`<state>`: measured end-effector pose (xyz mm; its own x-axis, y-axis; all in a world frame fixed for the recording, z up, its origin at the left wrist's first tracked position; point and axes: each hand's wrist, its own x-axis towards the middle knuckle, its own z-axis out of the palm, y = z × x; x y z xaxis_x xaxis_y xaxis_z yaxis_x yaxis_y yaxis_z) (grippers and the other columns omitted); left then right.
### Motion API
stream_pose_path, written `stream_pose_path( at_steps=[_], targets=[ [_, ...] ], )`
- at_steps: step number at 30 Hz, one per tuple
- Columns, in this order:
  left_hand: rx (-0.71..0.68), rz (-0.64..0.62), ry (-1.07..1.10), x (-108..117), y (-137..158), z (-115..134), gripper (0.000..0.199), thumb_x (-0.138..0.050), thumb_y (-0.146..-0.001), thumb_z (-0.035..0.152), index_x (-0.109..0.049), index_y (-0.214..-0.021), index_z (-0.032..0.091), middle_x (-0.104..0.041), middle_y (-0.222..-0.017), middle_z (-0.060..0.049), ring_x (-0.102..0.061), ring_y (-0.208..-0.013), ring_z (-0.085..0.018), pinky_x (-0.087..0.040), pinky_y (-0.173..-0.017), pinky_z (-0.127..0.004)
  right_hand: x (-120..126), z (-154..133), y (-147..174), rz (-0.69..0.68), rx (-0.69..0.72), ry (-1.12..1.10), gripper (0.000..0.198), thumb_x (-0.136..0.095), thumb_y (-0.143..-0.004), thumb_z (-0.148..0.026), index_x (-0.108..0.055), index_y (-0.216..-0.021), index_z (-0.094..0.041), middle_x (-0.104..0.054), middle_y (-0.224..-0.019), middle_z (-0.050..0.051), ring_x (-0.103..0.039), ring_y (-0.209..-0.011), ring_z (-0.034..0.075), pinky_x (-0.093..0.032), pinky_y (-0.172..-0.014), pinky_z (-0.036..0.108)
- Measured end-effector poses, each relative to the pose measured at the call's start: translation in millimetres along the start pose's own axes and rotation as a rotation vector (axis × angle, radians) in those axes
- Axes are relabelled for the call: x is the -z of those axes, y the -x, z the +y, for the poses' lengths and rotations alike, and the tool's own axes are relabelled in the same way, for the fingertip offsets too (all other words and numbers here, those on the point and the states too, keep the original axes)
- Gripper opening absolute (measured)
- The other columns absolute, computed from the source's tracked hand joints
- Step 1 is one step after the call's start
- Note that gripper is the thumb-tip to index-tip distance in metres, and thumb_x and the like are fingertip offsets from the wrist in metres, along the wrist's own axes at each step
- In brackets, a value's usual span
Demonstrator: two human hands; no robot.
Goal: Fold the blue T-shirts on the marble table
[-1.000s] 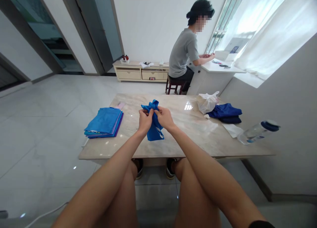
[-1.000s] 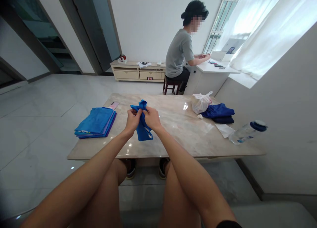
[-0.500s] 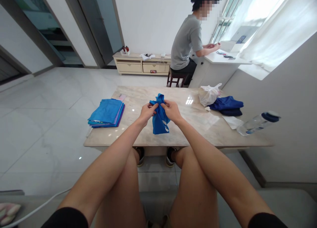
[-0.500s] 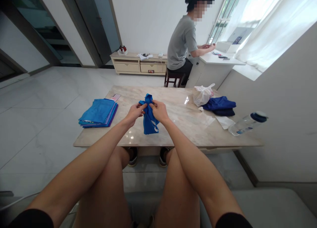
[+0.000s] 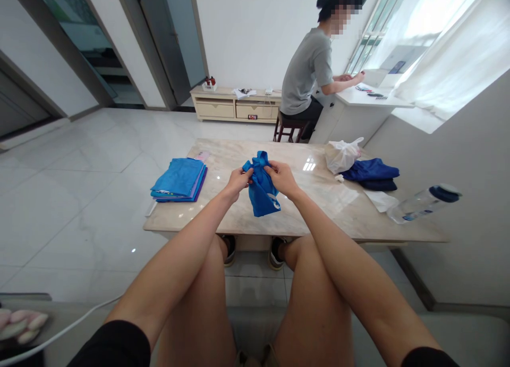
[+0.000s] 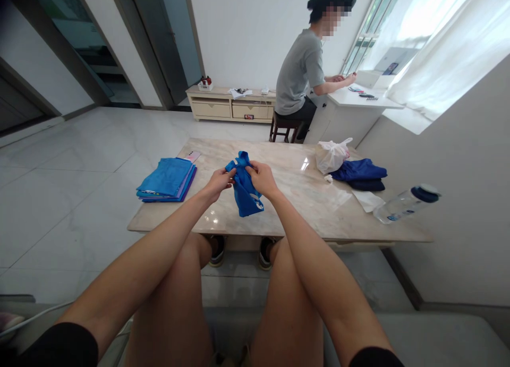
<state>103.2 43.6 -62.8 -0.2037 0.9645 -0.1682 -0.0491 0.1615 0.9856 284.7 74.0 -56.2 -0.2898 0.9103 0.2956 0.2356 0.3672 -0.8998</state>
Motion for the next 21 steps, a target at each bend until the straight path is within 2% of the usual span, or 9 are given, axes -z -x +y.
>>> stream_pose_path(
  at_steps=[2,4,8,10,15,21],
  targets=[
    [-0.007,-0.004,0.014,7,-4,7,0.027,-0.086,-0.09,0.041,-0.068,-0.088,0.022,-0.072,-0.081,-0.002,-0.067,-0.071,-0.016,-0.053,-0.071,-0.028,7,5,-3,0.041,-0.013,-0.026,0.03,-0.064,-0.092,-0.049,-0.076,-0.091,-0.021,-0.065,-0.073,0.0,-0.056,-0.071,0.02,-0.048,-0.068,0.032],
    [-0.052,0.041,0.094,19,-10,15,0.024,-0.083,-0.093,0.039,-0.065,-0.092,0.022,-0.074,-0.086,-0.002,-0.07,-0.076,-0.015,-0.057,-0.076,-0.029,20,12,-7,0.166,-0.025,-0.068,0.033,-0.064,-0.092,-0.051,-0.076,-0.096,-0.021,-0.066,-0.076,0.0,-0.057,-0.073,0.02,-0.049,-0.069,0.033],
    [-0.221,0.269,0.321,49,-21,23,0.021,-0.079,-0.095,0.036,-0.061,-0.099,0.025,-0.073,-0.087,-0.001,-0.069,-0.078,-0.014,-0.061,-0.078,-0.028,55,34,-11,0.536,-0.106,-0.115,0.037,-0.06,-0.094,-0.054,-0.074,-0.1,-0.021,-0.067,-0.082,0.002,-0.058,-0.079,0.021,-0.053,-0.075,0.033],
    [-0.256,0.349,0.318,59,-23,22,0.02,-0.078,-0.094,0.033,-0.06,-0.095,0.025,-0.068,-0.083,0.002,-0.064,-0.074,-0.012,-0.059,-0.074,-0.025,67,43,-11,0.633,-0.168,-0.118,0.035,-0.062,-0.093,-0.053,-0.073,-0.098,-0.02,-0.066,-0.08,0.001,-0.057,-0.079,0.02,-0.053,-0.074,0.033],
    [-0.305,0.421,0.256,57,-21,20,0.014,-0.072,-0.094,0.029,-0.059,-0.092,0.024,-0.064,-0.081,0.004,-0.059,-0.073,-0.011,-0.055,-0.068,-0.02,74,51,-7,0.666,-0.175,-0.092,0.029,-0.066,-0.09,-0.047,-0.076,-0.1,-0.021,-0.068,-0.081,0.001,-0.06,-0.081,0.02,-0.055,-0.073,0.031],
    [-0.375,0.502,0.224,62,-23,21,0.013,-0.063,-0.102,0.036,-0.059,-0.098,0.025,-0.064,-0.087,0.002,-0.059,-0.076,-0.013,-0.053,-0.066,-0.019,89,47,-2,0.639,-0.1,-0.076,0.029,-0.064,-0.09,-0.044,-0.076,-0.1,-0.02,-0.068,-0.081,0.001,-0.059,-0.076,0.019,-0.056,-0.07,0.031]
  ],
)
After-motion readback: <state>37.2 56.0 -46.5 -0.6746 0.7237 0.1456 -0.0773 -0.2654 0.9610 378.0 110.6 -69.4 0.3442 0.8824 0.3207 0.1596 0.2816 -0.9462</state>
